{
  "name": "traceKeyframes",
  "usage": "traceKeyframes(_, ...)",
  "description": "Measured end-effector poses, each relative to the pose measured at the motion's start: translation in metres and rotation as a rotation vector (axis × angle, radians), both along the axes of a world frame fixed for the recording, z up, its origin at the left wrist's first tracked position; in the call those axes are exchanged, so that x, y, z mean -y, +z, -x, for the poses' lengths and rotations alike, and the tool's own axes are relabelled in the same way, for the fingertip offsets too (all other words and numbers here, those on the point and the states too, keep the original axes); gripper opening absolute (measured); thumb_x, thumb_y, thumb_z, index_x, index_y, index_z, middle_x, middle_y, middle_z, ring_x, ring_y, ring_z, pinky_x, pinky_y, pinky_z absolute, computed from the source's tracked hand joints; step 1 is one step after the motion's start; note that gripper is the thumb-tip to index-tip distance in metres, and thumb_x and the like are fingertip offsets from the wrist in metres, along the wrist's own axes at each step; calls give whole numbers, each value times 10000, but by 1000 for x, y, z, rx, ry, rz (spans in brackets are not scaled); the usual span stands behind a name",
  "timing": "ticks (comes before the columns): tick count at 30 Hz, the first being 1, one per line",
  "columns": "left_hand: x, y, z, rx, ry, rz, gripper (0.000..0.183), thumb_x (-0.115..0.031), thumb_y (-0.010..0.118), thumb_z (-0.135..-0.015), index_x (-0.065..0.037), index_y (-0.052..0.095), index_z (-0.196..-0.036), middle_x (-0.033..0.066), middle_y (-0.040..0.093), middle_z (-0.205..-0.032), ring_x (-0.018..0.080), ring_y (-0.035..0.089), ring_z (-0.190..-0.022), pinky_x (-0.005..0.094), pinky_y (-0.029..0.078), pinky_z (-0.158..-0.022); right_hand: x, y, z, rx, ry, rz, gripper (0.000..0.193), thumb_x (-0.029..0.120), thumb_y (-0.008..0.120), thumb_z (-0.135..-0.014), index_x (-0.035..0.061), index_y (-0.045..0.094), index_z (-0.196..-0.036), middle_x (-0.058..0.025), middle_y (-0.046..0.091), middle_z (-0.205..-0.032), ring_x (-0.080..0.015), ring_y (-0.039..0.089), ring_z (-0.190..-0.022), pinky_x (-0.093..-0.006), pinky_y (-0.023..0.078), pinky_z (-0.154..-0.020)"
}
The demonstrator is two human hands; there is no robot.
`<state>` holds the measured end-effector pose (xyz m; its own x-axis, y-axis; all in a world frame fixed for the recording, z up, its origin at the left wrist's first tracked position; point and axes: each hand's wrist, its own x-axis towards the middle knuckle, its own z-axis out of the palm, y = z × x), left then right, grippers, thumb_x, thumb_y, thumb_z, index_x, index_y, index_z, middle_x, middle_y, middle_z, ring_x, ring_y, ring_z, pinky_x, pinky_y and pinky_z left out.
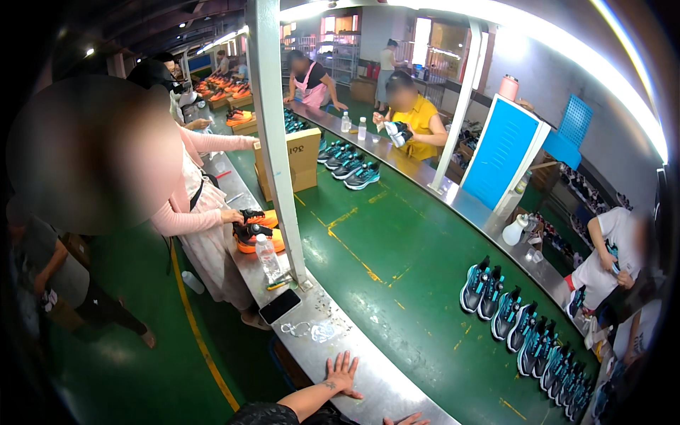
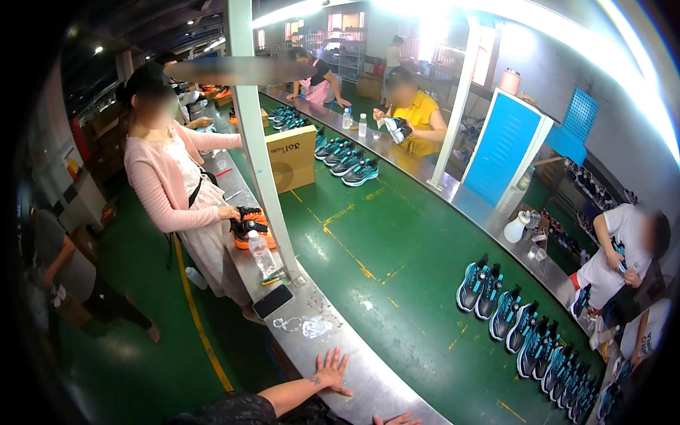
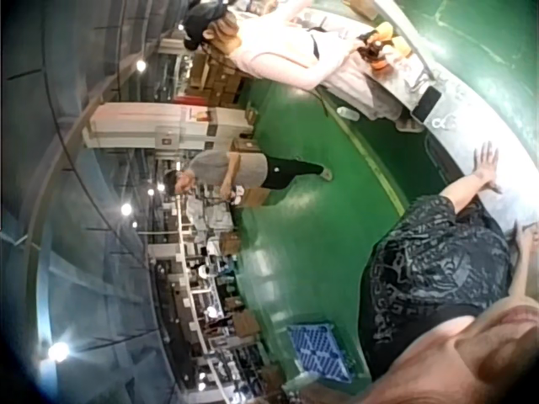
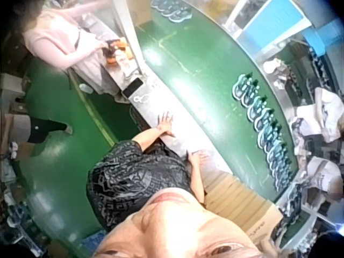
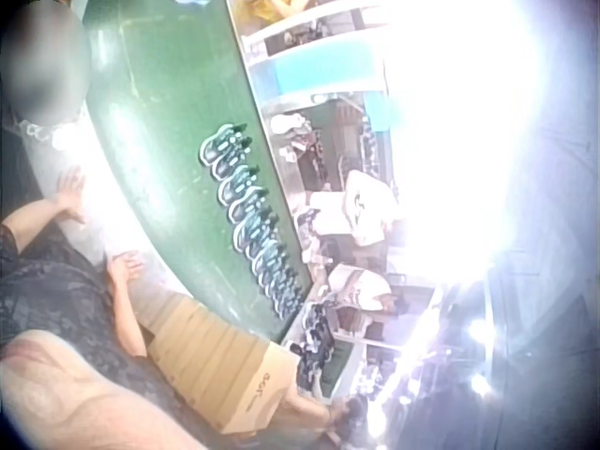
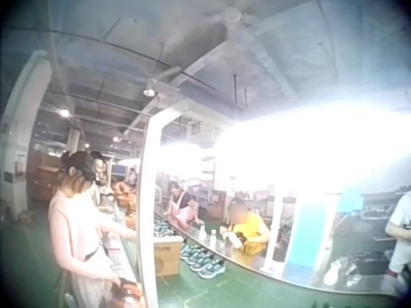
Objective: The person repeatedly picks up cardboard boxes from a conveyor belt, opens them, and places them into a larger collection bin. The task is performed in a factory setting where other workers are visible cleaning and arranging shoes on the line.
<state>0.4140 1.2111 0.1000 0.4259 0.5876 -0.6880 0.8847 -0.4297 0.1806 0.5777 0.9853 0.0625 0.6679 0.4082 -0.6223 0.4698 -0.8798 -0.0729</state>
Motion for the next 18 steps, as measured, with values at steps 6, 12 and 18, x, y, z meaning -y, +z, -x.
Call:
traceKeyframes(6, -1, -1, 1, 3, -5, -14, 1307, -746, 626, -553, -132, -134, -1421, 169, -211, -1462, 360, -198, -1341, 609, -60, -1018, -4, 4, 0, -38, 26, 25, 1110, 683, 509, -709, -32, 15, -1400, -378, -13, -1402, -530, -98, -1297, -655, 1, -1006)
traceKeyframes(12, -1, -2, 0, -9, -13, -20, 1303, -751, 616, -559, -121, -131, -1421, 178, -197, -1463, 369, -184, -1342, 613, -51, -1018, -4, 5, -1, -29, 39, -2, 1126, 686, 505, -708, -35, -15, -1398, -383, 2, -1399, -531, -86, -1297, -643, 9, -1014)
traceKeyframes(18, -1, 1, 1, 7, -3, -14, 1296, -742, 620, -568, -122, -134, -1420, 179, -201, -1462, 373, -186, -1341, 614, -50, -1017, -6, 9, -1, -54, 52, -20, 1123, 694, 493, -711, -44, -2, -1397, -395, 7, -1391, -532, -74, -1299, -628, -6, -1023)
